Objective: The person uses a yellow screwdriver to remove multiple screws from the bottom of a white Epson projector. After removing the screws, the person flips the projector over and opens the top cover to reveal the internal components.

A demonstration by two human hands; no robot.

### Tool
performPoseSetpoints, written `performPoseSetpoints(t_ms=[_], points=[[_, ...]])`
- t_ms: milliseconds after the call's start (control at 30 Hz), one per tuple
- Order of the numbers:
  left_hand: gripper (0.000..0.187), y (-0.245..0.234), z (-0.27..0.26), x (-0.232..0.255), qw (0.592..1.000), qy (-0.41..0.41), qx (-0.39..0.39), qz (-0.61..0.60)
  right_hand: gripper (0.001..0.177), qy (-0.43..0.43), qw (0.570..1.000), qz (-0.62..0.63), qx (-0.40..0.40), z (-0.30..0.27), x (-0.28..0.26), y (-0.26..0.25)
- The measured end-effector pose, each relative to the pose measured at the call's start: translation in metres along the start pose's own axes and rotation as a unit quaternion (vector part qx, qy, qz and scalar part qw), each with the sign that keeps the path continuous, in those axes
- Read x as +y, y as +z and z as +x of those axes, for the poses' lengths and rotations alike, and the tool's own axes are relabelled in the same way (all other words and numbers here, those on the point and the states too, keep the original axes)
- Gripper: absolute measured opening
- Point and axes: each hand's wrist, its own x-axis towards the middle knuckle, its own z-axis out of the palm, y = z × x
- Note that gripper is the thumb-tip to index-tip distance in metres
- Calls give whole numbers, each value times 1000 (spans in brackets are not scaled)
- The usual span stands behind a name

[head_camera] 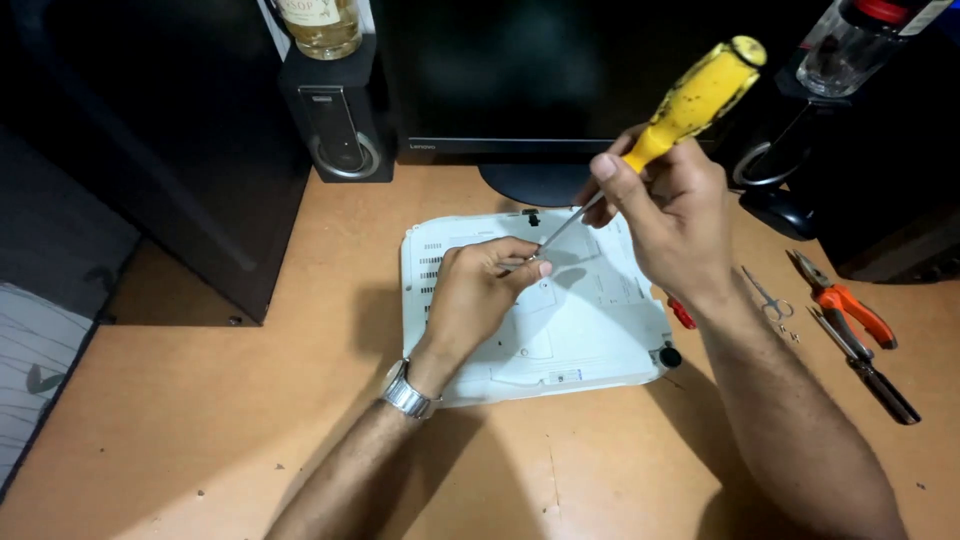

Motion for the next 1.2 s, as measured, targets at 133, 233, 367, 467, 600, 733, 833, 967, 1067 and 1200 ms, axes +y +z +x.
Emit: performPoseSetpoints(t_ms=[133,233,367,467,600,733,833,967,1067,1200], points=[[39,-14,-1,5,998,-6,-16,64,21,20,999,-33,14,3,14,8],[29,-26,-3,15,997,53,-37,45,16,-29,1000,-7,3,3,32,12],[29,-30,3,6,997,38,-51,45,17,-3,999,-33,-11,-1,40,22],[30,-35,6,12,996,20,-69,52,18,15,999,-39,-20,-4,46,27],[30,-37,9,10,995,-5,-84,53,18,33,997,-56,-29,-9,53,31],[31,-36,10,8,993,-22,-99,54,18,40,996,-66,-36,-12,52,35],[29,-34,12,7,993,-7,-106,51,18,46,994,-80,-54,-14,56,38],[27,-35,13,5,991,-4,-116,65,16,54,992,-88,-77,-18,65,39],[25,-34,14,-2,991,-4,-109,75,15,58,989,-95,-97,-22,68,39],[23,-33,15,-4,992,-11,-99,83,15,47,989,-94,-107,-19,64,41]])
